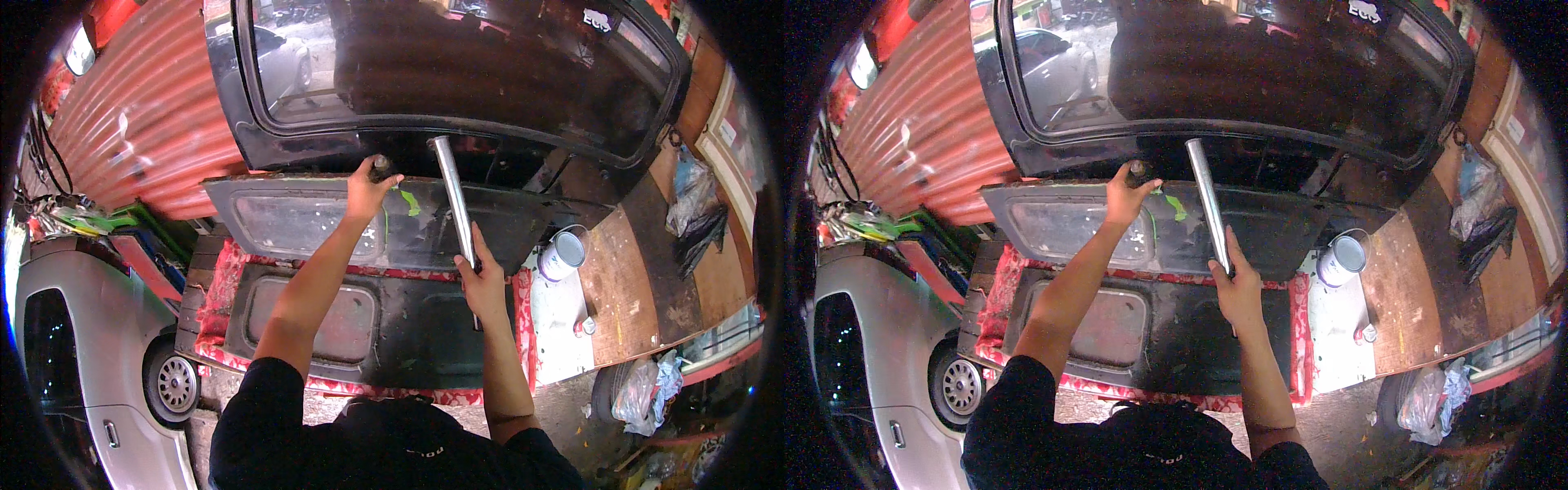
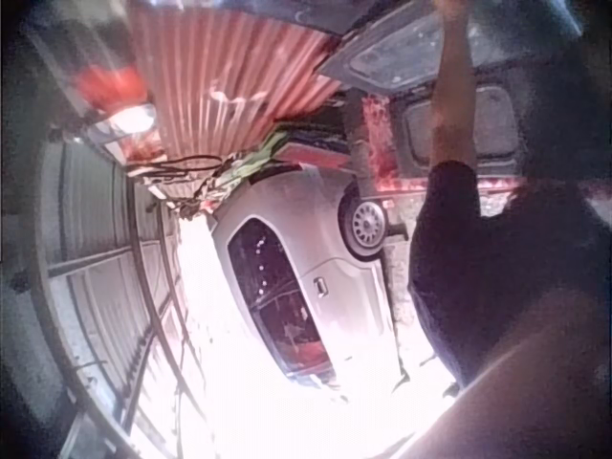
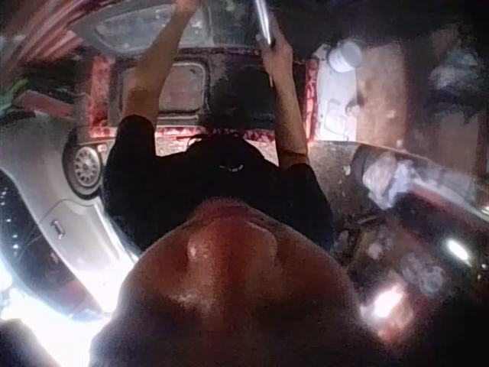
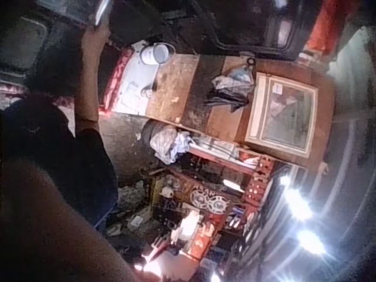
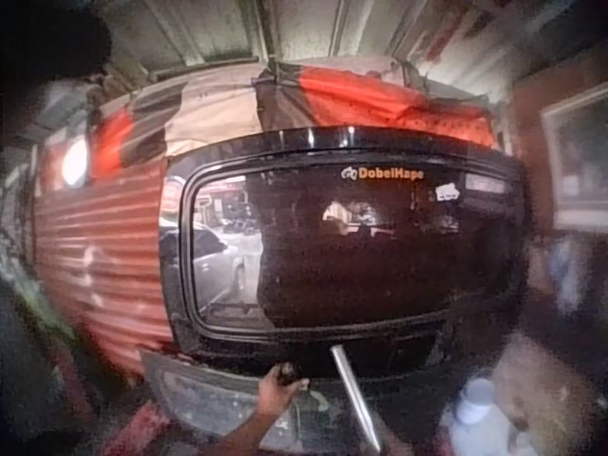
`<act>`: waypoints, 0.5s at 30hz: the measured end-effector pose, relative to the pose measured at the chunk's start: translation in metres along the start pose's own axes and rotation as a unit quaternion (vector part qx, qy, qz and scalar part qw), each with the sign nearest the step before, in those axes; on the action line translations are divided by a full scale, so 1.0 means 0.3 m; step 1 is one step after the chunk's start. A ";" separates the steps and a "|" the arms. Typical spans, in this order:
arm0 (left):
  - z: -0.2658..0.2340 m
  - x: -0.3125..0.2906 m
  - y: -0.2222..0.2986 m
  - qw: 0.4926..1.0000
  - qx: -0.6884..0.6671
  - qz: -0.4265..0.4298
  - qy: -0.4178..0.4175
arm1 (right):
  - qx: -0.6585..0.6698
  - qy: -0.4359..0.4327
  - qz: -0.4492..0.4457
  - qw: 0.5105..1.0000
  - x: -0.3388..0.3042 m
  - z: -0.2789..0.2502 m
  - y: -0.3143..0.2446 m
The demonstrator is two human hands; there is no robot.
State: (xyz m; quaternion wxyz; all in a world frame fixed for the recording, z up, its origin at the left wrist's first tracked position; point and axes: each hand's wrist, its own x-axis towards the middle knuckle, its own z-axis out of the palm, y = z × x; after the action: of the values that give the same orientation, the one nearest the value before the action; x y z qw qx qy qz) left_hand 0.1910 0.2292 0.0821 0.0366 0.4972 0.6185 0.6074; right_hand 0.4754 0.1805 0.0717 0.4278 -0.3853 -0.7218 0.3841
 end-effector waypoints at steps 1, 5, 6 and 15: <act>0.001 -0.004 -0.006 1.000 -0.003 -0.001 0.001 | -0.003 -0.001 0.001 1.000 -0.001 -0.003 0.000; 0.011 -0.015 -0.032 0.999 0.008 0.015 0.030 | -0.011 -0.001 -0.051 0.999 0.002 -0.006 -0.023; 0.015 -0.018 -0.033 0.999 -0.014 0.006 0.032 | -0.011 0.002 -0.083 0.997 0.006 -0.003 -0.038; 0.042 -0.043 -0.029 0.999 -0.017 0.014 0.036 | -0.109 -0.011 -0.220 0.969 0.082 0.059 -0.192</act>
State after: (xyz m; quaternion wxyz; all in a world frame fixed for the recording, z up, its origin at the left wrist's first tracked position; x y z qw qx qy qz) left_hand 0.2007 0.2317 0.0647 0.0141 0.4825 0.6020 0.6360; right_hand 0.4378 0.1748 0.1244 0.4494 -0.2567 -0.8310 0.2040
